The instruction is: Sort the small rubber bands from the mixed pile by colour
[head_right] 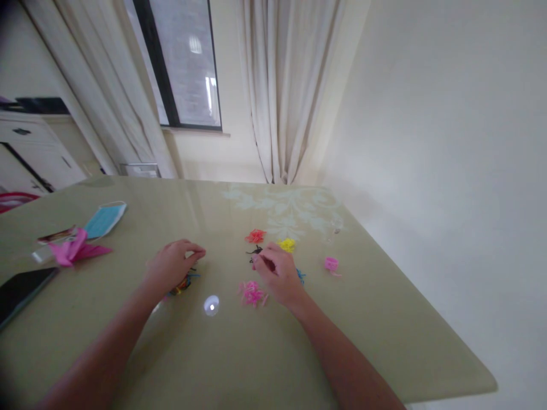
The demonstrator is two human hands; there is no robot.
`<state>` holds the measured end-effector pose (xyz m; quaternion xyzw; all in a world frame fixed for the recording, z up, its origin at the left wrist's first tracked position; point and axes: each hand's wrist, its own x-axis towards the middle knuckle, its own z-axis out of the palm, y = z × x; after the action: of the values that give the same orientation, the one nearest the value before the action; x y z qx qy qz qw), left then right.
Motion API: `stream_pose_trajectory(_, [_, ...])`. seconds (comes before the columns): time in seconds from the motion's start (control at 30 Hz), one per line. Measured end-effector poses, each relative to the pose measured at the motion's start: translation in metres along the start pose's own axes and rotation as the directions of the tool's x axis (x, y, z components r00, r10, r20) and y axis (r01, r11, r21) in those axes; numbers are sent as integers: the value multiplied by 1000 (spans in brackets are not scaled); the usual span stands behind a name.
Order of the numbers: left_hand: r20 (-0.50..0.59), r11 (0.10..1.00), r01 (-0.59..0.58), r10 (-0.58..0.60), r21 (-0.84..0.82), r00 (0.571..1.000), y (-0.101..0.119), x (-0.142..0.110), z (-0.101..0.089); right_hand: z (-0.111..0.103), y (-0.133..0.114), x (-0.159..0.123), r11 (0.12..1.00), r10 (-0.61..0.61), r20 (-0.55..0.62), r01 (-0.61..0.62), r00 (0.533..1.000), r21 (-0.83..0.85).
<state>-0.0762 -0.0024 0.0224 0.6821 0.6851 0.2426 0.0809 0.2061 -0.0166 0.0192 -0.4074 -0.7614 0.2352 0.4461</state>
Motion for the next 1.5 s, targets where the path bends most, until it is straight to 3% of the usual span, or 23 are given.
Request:
stream_pose_trajectory(0.1, [-3,946,-28,28,-324,1000,6,1,4,1,0,0,1000,3,5,-3,1000,-2])
stream_pose_trajectory(0.23, [52,634,-13,84,-774,995,31,-11,11,3,-2,-1,1000,9,5,-9,1000,30])
stream_pose_trajectory(0.3, [80,511,11,114,-859,990,45,-19,15,4,-5,-3,996,11,33,-14,999,84])
stream_pose_trajectory(0.37, [111,464,28,154,-886,982,53,-27,18,5,-7,-5,991,5,62,-14,998,132])
stream_pose_trajectory(0.57, [75,505,-33,192,-862,978,56,-34,26,4,-14,-9,989,-64,25,60,998,138])
stream_pose_trajectory(0.8, [46,588,-104,233,-802,971,58,-38,28,0,-22,-7,990,-64,16,61,998,127])
stream_pose_trajectory(1.13, [73,532,-88,274,-842,959,61,-44,28,0,-26,-12,986,-75,44,67,996,155])
stream_pose_trajectory(1.5, [25,536,-148,301,-831,953,62,-46,29,0,-21,-12,989,-89,94,77,992,128])
